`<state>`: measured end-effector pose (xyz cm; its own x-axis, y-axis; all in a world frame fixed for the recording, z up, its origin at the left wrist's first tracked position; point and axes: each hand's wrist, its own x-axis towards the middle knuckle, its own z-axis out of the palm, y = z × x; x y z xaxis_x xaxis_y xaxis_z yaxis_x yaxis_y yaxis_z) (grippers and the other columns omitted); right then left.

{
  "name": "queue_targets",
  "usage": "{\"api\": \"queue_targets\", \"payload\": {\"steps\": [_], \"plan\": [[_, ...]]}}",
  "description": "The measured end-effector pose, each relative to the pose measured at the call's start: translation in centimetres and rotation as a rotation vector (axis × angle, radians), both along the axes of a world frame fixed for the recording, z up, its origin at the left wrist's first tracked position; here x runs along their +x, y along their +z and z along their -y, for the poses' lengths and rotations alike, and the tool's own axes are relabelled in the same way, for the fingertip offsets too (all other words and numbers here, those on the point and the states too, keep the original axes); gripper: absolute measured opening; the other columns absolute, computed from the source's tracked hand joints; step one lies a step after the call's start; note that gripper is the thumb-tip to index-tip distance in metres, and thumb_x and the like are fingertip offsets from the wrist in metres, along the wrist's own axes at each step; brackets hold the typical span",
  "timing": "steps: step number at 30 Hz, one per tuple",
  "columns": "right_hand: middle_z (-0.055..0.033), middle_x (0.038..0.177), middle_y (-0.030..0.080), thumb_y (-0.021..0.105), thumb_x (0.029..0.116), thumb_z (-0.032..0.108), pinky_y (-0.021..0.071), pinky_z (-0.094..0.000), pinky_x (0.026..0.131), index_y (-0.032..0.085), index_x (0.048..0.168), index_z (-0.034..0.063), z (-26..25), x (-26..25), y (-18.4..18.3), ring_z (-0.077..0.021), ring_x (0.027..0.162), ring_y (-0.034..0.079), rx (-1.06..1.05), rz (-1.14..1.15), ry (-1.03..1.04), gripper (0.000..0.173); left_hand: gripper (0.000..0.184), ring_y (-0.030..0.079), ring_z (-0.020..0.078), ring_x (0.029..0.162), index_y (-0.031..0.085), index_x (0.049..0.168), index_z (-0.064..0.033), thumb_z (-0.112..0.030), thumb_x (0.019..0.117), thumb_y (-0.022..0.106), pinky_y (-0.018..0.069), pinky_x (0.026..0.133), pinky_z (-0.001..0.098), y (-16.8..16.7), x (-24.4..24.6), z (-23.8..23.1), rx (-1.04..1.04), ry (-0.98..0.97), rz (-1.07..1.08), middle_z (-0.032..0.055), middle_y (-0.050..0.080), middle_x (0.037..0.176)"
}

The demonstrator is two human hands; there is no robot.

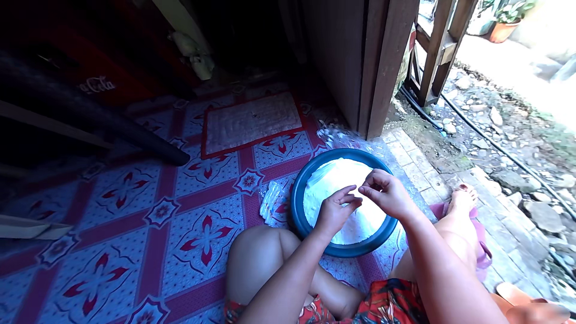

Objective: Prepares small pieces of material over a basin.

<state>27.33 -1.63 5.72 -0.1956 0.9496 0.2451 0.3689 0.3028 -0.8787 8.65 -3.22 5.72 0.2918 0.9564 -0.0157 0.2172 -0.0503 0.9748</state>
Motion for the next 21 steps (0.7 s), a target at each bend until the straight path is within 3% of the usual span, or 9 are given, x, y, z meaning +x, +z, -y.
{"api": "queue_targets", "payload": {"steps": [8, 12, 17, 21], "plan": [[-0.0005, 0.091, 0.067, 0.070, 0.0971, 0.023, 0.0558, -0.0251, 0.074, 0.070, 0.085, 0.0080, 0.3, 0.1, 0.2, -0.0062, 0.079, 0.063, 0.010, -0.132, -0.050, 0.019, 0.051, 0.072, 0.0111, 0.095, 0.060, 0.135, 0.0004, -0.009, 0.0880, 0.078, 0.0580, 0.089, 0.0285, -0.7, -0.3, -0.1, -0.031, 0.005, -0.062, 0.0051, 0.076, 0.102], [-0.0003, 0.090, 0.067, 0.070, 0.0972, 0.021, 0.0556, -0.0251, 0.072, 0.069, 0.085, 0.0086, 0.5, -0.2, 0.4, -0.0066, 0.078, 0.063, 0.023, -0.200, -0.045, 0.018, 0.055, 0.064, 0.0115, 0.094, 0.066, 0.129, -0.0039, -0.021, 0.0806, 0.085, 0.0501, 0.091, 0.0330, -0.4, -0.3, -0.2, 0.053, 0.010, -0.126, -0.0003, 0.072, 0.093], [-0.0010, 0.091, 0.066, 0.069, 0.0974, 0.018, 0.0561, -0.0254, 0.072, 0.069, 0.085, 0.0077, 0.8, 0.0, 0.5, -0.0076, 0.078, 0.063, 0.062, -0.244, -0.049, 0.016, 0.057, 0.071, 0.0106, 0.099, 0.051, 0.145, 0.0027, -0.005, 0.0922, 0.070, 0.0569, 0.092, 0.0281, 0.1, -0.3, -0.3, 0.048, -0.118, -0.066, 0.0041, 0.076, 0.106], [0.0000, 0.089, 0.066, 0.069, 0.0978, 0.021, 0.0547, -0.0244, 0.070, 0.068, 0.085, 0.0085, 0.8, 0.1, 0.7, -0.0063, 0.076, 0.062, 0.017, -0.221, -0.025, 0.017, 0.065, 0.068, 0.0139, 0.111, 0.045, 0.148, 0.0077, -0.002, 0.0875, 0.068, 0.0530, 0.102, 0.0310, 0.6, -0.1, -0.1, 0.113, -0.157, -0.027, 0.0085, 0.073, 0.116]]}}
